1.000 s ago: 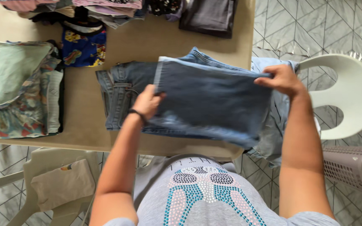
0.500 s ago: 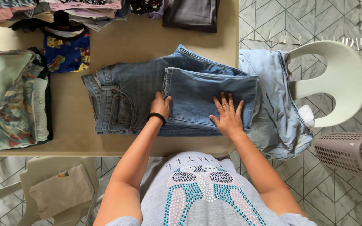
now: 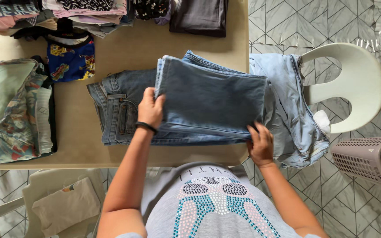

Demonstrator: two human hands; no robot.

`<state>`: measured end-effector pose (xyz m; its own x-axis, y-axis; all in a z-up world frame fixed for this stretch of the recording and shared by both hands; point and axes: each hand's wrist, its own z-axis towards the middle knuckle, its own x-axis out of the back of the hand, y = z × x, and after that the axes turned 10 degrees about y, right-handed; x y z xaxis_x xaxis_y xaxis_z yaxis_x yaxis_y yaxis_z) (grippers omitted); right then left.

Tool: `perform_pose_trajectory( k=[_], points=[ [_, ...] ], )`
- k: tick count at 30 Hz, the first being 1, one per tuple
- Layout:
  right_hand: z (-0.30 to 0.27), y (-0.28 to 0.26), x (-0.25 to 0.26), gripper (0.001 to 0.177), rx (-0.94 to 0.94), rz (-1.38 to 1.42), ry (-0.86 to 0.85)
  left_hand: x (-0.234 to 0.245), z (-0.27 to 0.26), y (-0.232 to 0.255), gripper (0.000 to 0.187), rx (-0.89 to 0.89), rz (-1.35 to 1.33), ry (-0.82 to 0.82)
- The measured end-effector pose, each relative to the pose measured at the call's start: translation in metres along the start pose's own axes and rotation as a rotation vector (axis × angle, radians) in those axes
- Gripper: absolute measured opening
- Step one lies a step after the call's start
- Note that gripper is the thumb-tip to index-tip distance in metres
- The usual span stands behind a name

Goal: The person folds a pair of jeans on a table by aligning the legs, smoothing the denim, and folding the fabric into a compact rectangular shape.

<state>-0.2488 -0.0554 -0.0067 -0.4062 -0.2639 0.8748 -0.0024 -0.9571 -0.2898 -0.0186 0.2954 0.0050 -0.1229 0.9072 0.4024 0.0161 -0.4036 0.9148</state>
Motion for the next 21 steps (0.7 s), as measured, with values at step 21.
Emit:
perform_pose_trajectory(
  k=[21],
  points=[
    [-0.033, 0.089, -0.059, 0.033, -0.896, 0.865, 0.183, -0.083, -0.059, 0.013, 0.094, -0.480, 0.715, -0.238]
  ],
)
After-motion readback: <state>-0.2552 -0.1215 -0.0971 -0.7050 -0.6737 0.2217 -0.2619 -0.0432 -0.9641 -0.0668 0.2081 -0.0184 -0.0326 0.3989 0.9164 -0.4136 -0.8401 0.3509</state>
